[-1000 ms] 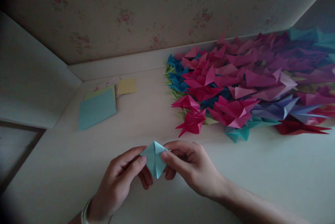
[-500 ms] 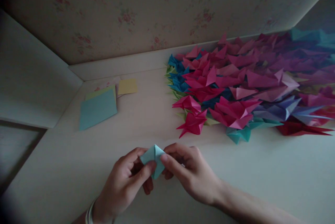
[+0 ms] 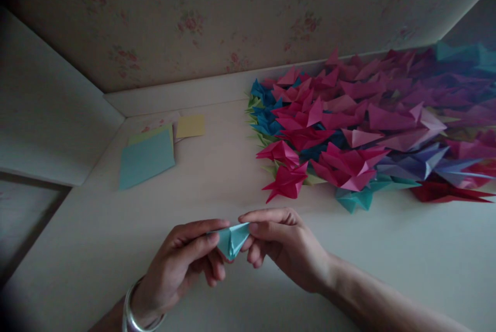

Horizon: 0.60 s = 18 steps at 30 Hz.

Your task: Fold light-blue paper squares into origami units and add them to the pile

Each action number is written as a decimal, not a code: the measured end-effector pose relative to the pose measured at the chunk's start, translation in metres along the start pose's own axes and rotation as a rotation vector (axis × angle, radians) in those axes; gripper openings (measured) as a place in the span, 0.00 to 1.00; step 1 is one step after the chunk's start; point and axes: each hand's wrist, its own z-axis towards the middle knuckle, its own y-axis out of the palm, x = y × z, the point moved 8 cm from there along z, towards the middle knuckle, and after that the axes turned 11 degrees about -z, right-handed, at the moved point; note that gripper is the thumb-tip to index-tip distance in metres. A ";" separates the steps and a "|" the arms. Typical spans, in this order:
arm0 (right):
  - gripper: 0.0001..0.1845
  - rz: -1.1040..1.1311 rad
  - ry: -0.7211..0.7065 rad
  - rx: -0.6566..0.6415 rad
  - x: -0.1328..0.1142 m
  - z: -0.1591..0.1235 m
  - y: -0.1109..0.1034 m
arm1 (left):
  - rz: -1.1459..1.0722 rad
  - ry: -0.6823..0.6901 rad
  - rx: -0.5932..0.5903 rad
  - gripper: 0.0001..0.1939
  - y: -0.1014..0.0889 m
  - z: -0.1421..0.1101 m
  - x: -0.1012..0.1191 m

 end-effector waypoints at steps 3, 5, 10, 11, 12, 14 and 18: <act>0.08 0.052 0.019 -0.028 0.000 -0.001 0.005 | -0.082 -0.010 0.002 0.10 0.000 0.002 -0.002; 0.10 0.060 0.007 -0.043 -0.001 -0.002 0.006 | -0.117 -0.020 -0.004 0.10 0.000 0.003 -0.003; 0.17 -0.055 -0.079 -0.028 -0.005 -0.001 0.004 | -0.125 0.002 -0.113 0.13 0.007 0.000 -0.001; 0.16 -0.114 -0.099 -0.006 -0.006 -0.001 0.003 | -0.093 0.023 -0.126 0.15 0.008 -0.001 0.000; 0.13 -0.190 -0.121 0.016 -0.008 -0.001 0.001 | -0.038 0.052 -0.125 0.15 0.008 -0.002 0.002; 0.08 -0.365 -0.181 0.065 -0.015 -0.003 0.000 | 0.147 0.132 -0.085 0.14 0.007 -0.004 0.007; 0.11 -0.643 -0.245 0.176 -0.026 -0.010 -0.002 | 0.605 0.361 0.088 0.09 0.008 -0.006 0.028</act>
